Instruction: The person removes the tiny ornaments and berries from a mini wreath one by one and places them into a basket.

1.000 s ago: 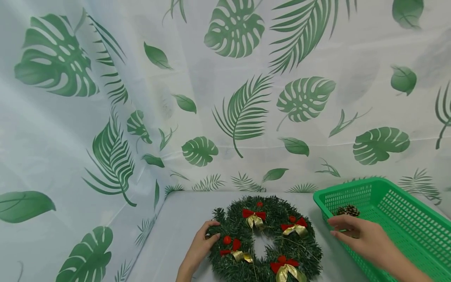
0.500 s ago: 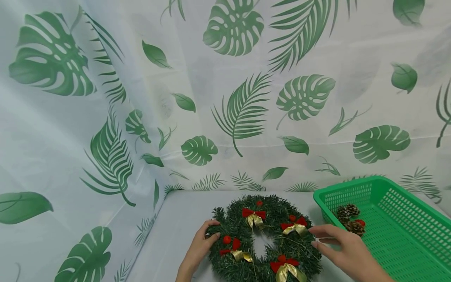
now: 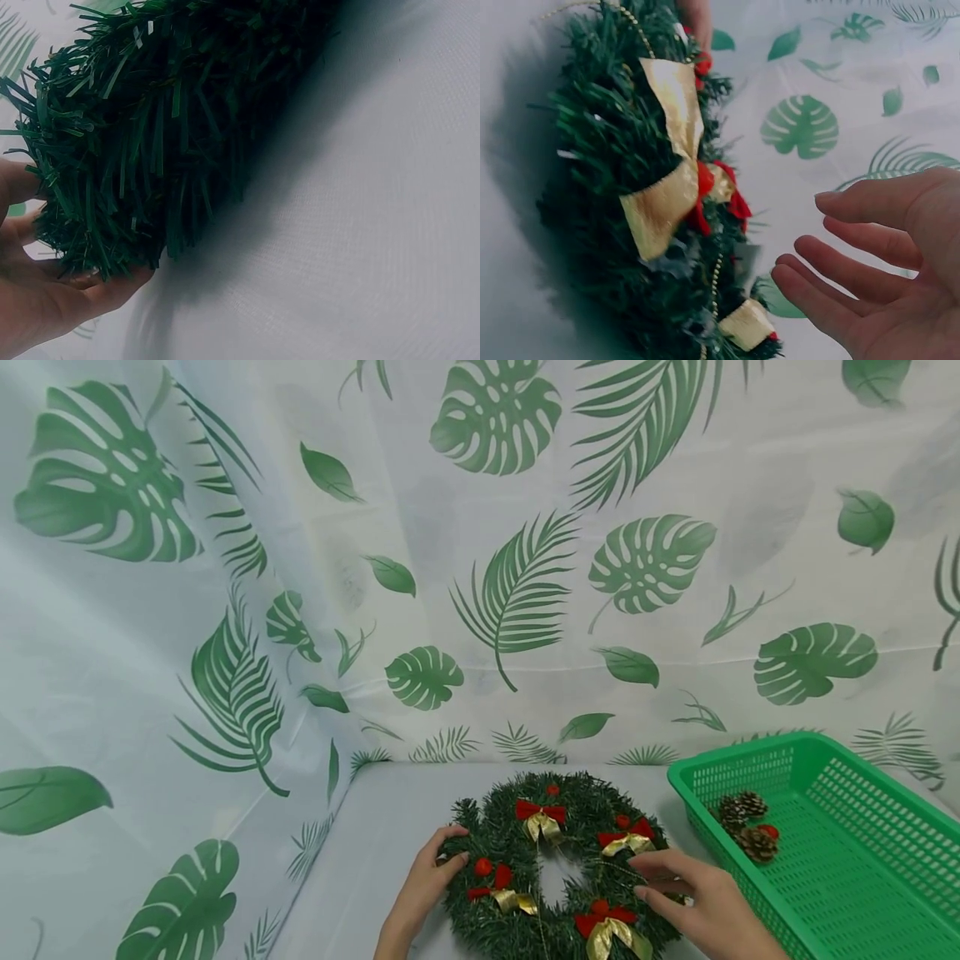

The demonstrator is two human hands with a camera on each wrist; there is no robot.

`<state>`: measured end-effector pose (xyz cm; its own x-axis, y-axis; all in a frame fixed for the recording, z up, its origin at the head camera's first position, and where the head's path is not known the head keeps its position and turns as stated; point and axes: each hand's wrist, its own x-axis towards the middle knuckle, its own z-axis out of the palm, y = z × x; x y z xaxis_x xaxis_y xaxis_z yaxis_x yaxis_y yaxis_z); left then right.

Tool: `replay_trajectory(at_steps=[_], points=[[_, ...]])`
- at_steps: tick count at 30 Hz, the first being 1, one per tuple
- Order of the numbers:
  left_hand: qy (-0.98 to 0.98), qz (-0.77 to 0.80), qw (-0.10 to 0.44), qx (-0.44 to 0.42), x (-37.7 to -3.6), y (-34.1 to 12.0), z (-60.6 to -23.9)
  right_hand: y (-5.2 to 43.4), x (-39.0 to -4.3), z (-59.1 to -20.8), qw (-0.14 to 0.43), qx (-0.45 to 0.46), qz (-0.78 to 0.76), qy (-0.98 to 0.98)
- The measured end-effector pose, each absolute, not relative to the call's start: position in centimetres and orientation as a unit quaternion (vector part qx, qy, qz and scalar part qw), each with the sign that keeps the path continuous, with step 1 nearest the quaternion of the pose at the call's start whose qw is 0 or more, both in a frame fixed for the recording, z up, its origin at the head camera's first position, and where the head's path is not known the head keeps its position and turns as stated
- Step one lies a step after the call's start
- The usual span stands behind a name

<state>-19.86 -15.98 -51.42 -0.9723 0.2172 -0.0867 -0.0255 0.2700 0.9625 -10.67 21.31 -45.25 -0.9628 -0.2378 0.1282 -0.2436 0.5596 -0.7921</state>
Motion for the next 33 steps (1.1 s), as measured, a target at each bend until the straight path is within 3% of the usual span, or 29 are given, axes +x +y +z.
replay_trajectory(at_steps=[6,12,17,26,33], points=[[0.788,0.604,0.102,0.061,-19.9,-15.9,-51.4,20.5,-11.1,-46.6,0.026,0.203,0.462,-0.863],[0.789,0.602,0.104,0.059,-19.9,-15.9,-51.4,19.9,-11.5,-47.1,-0.008,0.220,0.464,-0.858],[0.788,0.603,0.111,0.053,-19.9,-15.9,-51.4,19.2,-11.8,-47.9,0.024,0.266,0.464,-0.844],[0.790,0.601,0.103,0.054,-20.0,-15.9,-51.4,18.4,-12.1,-47.9,-0.067,0.237,0.482,-0.841],[0.793,0.598,0.102,0.056,-20.1,-16.0,-51.6,17.9,-12.4,-48.3,-0.079,0.234,0.477,-0.844]])
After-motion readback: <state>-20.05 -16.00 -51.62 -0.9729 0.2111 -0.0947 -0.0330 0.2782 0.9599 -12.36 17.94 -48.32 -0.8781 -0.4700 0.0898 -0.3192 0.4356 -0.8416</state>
